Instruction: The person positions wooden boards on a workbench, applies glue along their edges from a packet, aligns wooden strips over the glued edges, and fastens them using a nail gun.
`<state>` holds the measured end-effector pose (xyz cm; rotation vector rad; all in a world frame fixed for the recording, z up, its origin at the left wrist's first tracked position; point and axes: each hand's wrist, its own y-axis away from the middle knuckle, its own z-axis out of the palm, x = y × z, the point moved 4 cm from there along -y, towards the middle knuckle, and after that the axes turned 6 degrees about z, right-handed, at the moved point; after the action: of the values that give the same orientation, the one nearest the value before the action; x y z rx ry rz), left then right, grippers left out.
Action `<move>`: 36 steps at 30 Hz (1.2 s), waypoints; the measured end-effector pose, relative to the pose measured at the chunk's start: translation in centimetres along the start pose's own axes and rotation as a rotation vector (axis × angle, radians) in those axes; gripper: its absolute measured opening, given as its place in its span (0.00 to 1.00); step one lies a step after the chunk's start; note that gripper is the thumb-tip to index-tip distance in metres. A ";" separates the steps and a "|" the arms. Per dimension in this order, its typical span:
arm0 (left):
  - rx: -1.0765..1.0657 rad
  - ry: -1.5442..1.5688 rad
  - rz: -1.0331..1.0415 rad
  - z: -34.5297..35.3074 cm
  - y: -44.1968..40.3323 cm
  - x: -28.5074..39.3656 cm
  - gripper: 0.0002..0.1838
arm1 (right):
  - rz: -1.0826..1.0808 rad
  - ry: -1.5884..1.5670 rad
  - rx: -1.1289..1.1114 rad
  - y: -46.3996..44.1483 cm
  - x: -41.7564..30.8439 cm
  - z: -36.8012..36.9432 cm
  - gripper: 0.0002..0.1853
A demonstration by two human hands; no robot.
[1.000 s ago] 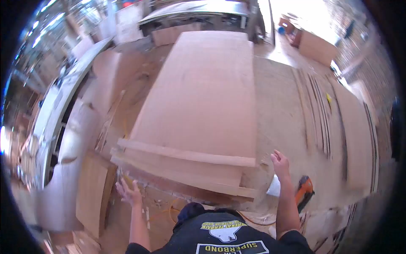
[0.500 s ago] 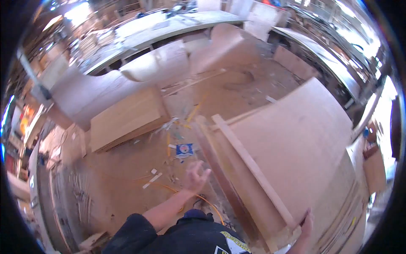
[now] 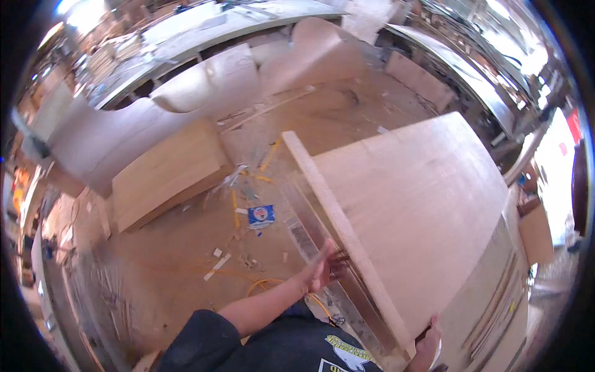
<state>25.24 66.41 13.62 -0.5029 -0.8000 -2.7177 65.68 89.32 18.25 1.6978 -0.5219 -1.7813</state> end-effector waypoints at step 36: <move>-0.171 -0.089 0.534 1.4 -6.2 19.6 0.31 | -0.462 0.612 0.452 5.3 4.3 9.6 0.34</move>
<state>5.75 69.29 19.52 -0.7549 -0.3784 -2.2828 57.12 81.36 19.51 2.7188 -0.2771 -1.3554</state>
